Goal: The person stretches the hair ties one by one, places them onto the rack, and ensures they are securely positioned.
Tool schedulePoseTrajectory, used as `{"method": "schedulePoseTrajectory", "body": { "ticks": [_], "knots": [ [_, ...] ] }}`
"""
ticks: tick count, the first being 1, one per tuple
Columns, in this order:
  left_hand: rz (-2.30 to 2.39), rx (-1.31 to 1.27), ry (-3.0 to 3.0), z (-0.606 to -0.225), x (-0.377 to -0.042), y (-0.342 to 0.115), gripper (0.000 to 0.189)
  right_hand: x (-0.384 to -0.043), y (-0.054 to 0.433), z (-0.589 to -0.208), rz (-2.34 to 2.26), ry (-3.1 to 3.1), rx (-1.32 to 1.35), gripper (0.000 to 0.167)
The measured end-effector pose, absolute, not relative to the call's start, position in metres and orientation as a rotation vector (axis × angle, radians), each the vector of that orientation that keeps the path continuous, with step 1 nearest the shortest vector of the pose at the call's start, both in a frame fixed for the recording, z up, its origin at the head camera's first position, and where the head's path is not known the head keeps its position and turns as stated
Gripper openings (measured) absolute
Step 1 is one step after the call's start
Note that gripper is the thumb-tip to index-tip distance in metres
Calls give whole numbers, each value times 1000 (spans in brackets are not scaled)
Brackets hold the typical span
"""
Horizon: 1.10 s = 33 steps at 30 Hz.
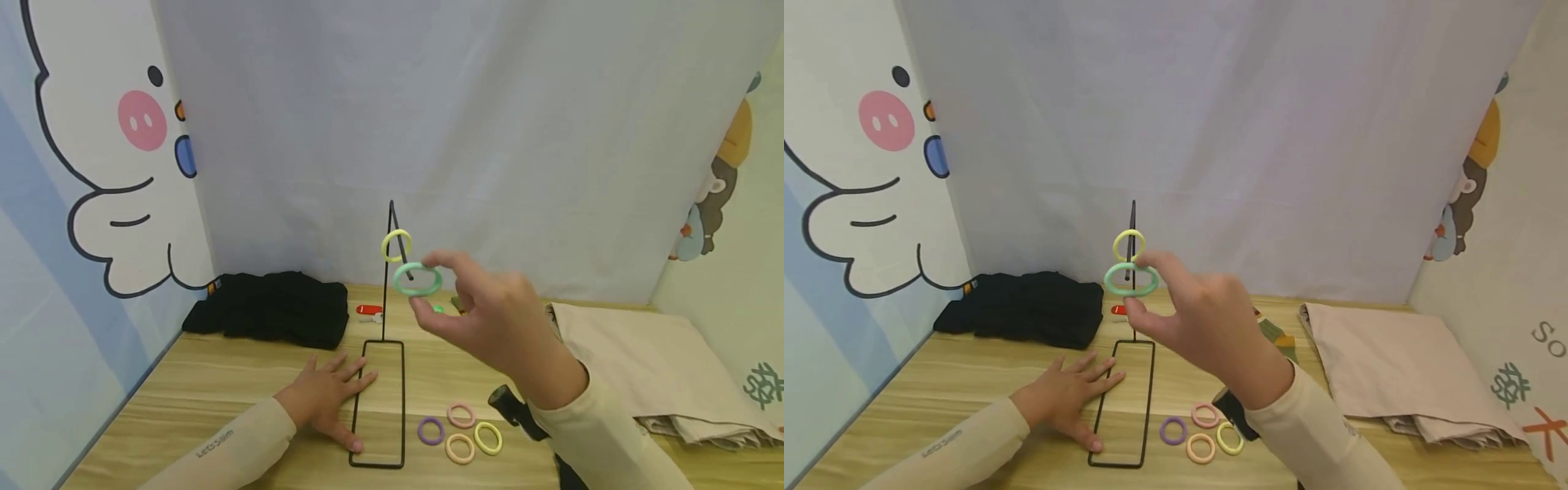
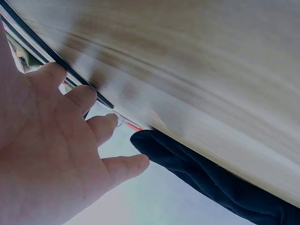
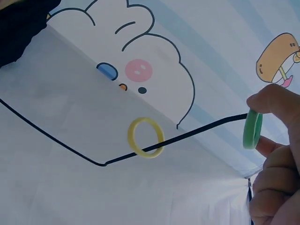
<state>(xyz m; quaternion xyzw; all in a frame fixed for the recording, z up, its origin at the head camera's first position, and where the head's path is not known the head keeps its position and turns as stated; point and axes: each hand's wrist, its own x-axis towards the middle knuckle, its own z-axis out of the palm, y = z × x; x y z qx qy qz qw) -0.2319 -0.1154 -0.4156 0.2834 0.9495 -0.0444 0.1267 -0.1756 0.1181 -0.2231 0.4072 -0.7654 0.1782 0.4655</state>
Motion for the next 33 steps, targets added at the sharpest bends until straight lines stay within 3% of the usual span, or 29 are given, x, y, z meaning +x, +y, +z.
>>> {"method": "schedulePoseTrajectory", "body": {
  "ticks": [5,8,19,33],
  "knots": [
    [-134,828,2753,-415,-230,-114,109,-188,119,-230,396,-1989,936,53],
    [-148,828,2750,-415,-230,-113,110,-191,122,-237,454,-2020,940,57],
    [-168,822,2763,-412,-229,-112,110,-199,142,-263,775,-2197,1013,49],
    [-148,841,2765,-411,-228,-112,108,-205,189,-329,1219,-2698,1054,42]
  ]
}}
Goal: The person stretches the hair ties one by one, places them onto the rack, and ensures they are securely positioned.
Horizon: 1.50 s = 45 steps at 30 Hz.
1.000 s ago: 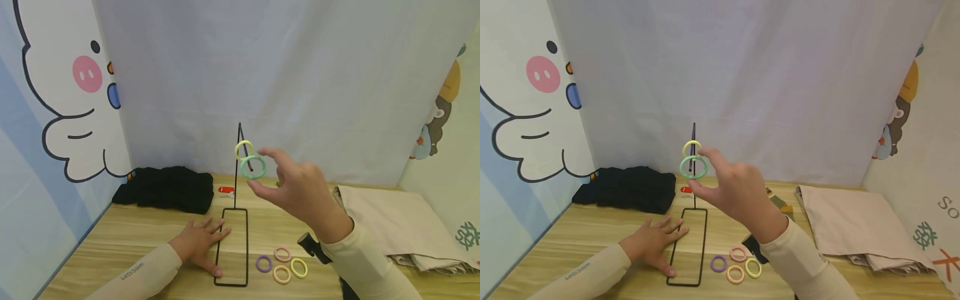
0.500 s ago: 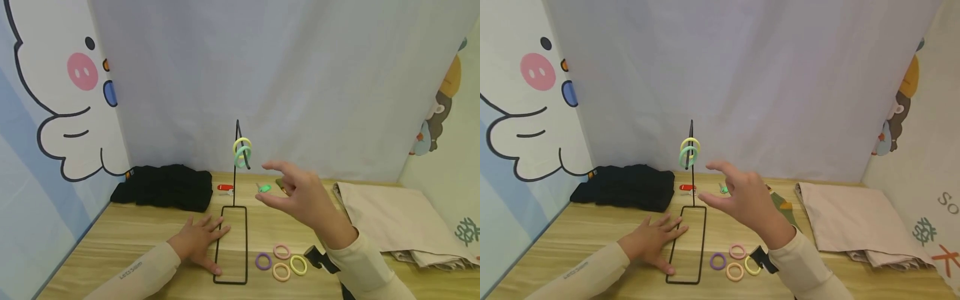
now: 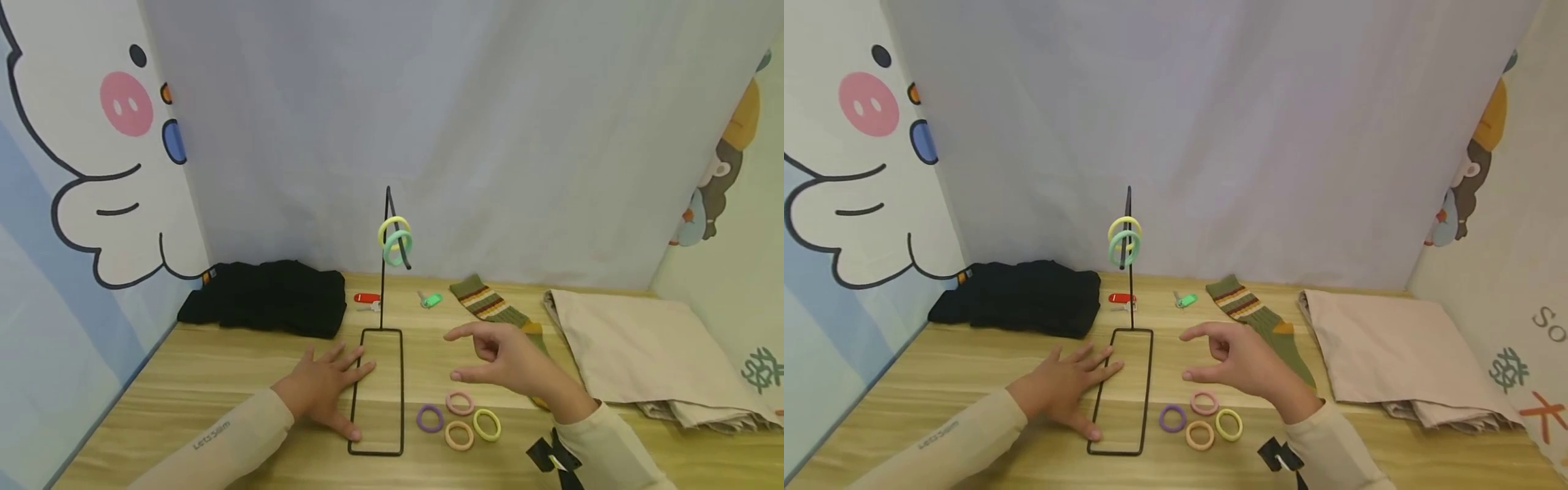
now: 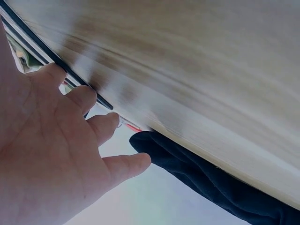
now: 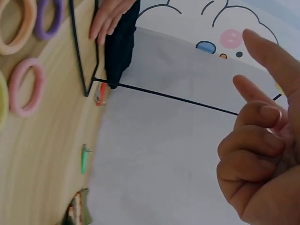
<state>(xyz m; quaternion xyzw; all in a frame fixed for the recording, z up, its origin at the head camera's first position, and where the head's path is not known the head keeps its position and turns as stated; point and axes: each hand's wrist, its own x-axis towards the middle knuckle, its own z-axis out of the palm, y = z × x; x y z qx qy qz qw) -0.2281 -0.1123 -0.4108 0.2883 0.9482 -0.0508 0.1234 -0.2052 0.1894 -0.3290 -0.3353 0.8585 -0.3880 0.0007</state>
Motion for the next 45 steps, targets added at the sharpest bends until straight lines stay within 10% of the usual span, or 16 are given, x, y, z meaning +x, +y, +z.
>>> {"method": "schedulePoseTrajectory", "body": {
  "ticks": [21,45],
  "knots": [
    [-145,825,2763,-411,-231,-115,109,-204,202,-393,-681,2404,-934,43],
    [-162,809,2748,-412,-231,-113,109,-186,180,-361,-562,2726,-1119,27]
  ]
}}
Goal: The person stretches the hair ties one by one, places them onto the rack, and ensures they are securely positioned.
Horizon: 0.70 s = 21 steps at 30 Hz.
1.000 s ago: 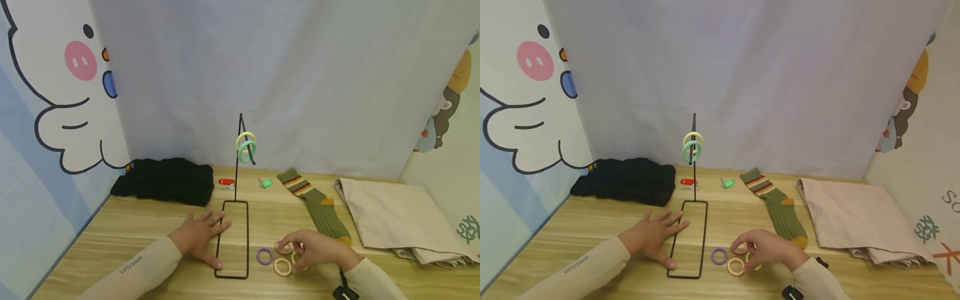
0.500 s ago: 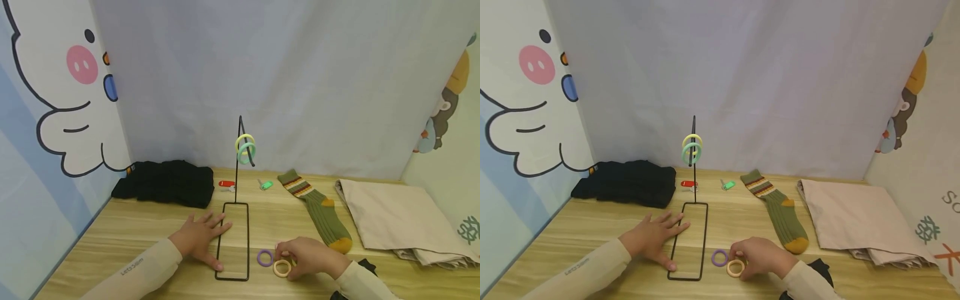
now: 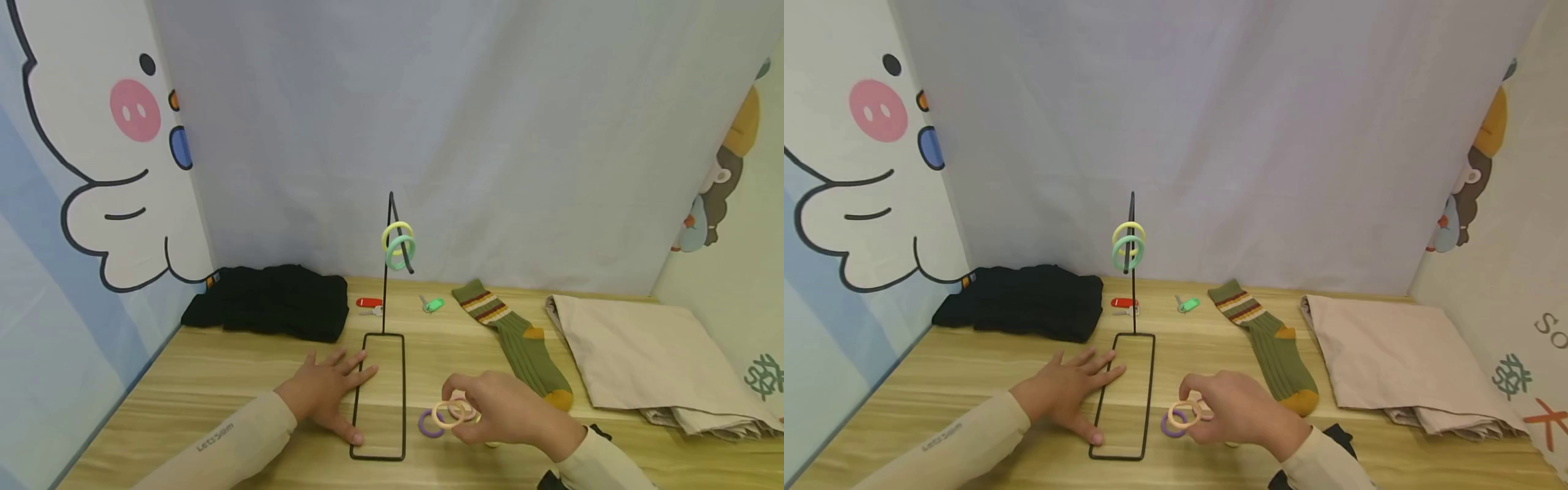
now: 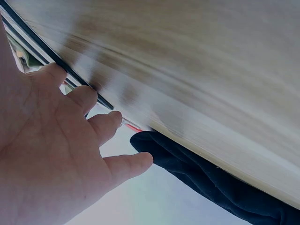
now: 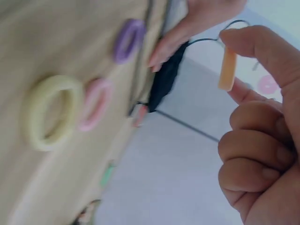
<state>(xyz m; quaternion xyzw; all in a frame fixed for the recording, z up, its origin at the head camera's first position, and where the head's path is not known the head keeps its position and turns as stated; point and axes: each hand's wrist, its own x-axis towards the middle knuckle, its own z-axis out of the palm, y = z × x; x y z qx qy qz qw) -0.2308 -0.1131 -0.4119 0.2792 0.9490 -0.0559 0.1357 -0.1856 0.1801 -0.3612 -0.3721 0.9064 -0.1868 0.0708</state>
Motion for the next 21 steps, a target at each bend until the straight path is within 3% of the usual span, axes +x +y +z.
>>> {"method": "schedulePoseTrajectory", "body": {
  "ticks": [14,21],
  "knots": [
    [-149,817,2741,-412,-229,-112,109,-161,154,-293,-564,3109,-1804,37],
    [-141,799,2738,-411,-230,-111,109,-158,135,-253,-635,3298,-2062,22]
  ]
}}
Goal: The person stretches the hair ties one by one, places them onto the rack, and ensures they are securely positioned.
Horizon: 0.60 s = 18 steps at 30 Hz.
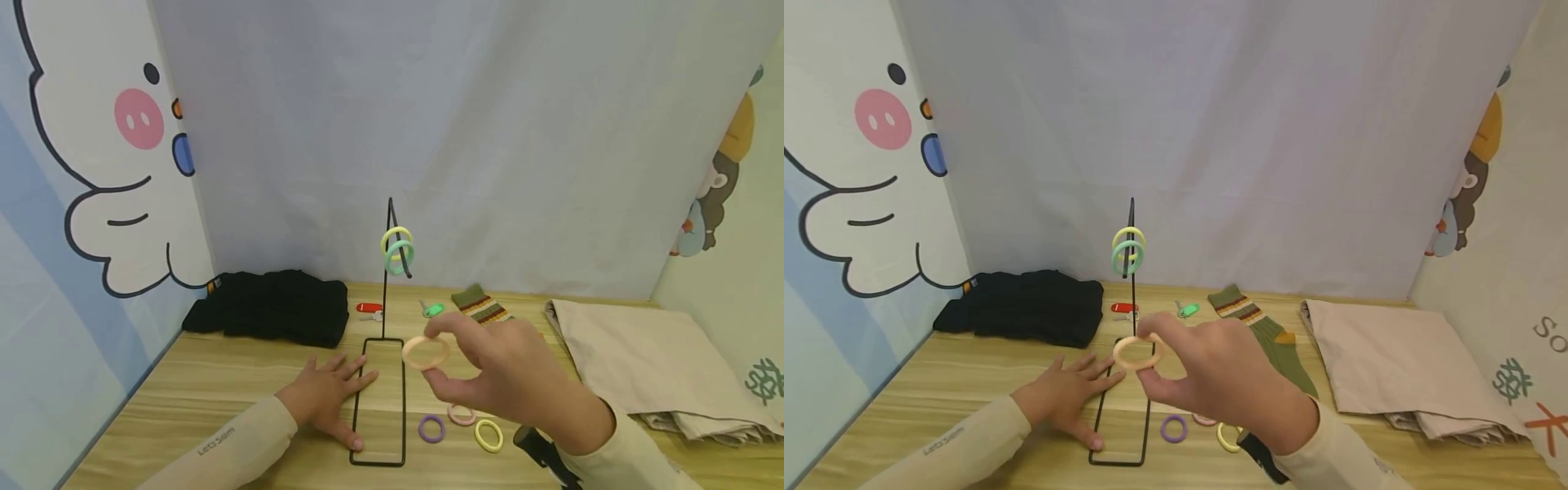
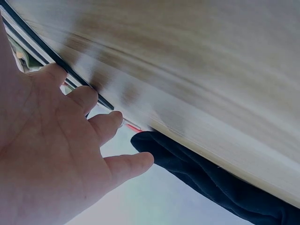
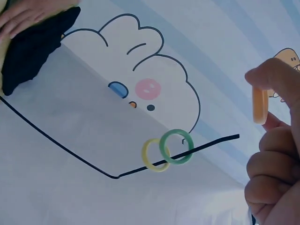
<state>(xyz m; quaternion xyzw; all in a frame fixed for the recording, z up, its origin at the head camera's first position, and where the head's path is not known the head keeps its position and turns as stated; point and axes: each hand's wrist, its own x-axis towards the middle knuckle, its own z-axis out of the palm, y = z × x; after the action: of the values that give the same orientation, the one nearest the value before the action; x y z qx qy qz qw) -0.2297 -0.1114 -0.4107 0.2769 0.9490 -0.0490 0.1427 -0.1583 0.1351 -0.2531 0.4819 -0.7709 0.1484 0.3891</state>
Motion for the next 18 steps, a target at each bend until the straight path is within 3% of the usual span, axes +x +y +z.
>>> {"method": "schedulePoseTrajectory", "body": {
  "ticks": [8,18],
  "knots": [
    [-121,801,2739,-411,-230,-113,108,-171,119,-223,327,-1848,1062,27],
    [-126,805,2736,-413,-231,-114,109,-197,122,-234,325,-2002,961,46]
  ]
}}
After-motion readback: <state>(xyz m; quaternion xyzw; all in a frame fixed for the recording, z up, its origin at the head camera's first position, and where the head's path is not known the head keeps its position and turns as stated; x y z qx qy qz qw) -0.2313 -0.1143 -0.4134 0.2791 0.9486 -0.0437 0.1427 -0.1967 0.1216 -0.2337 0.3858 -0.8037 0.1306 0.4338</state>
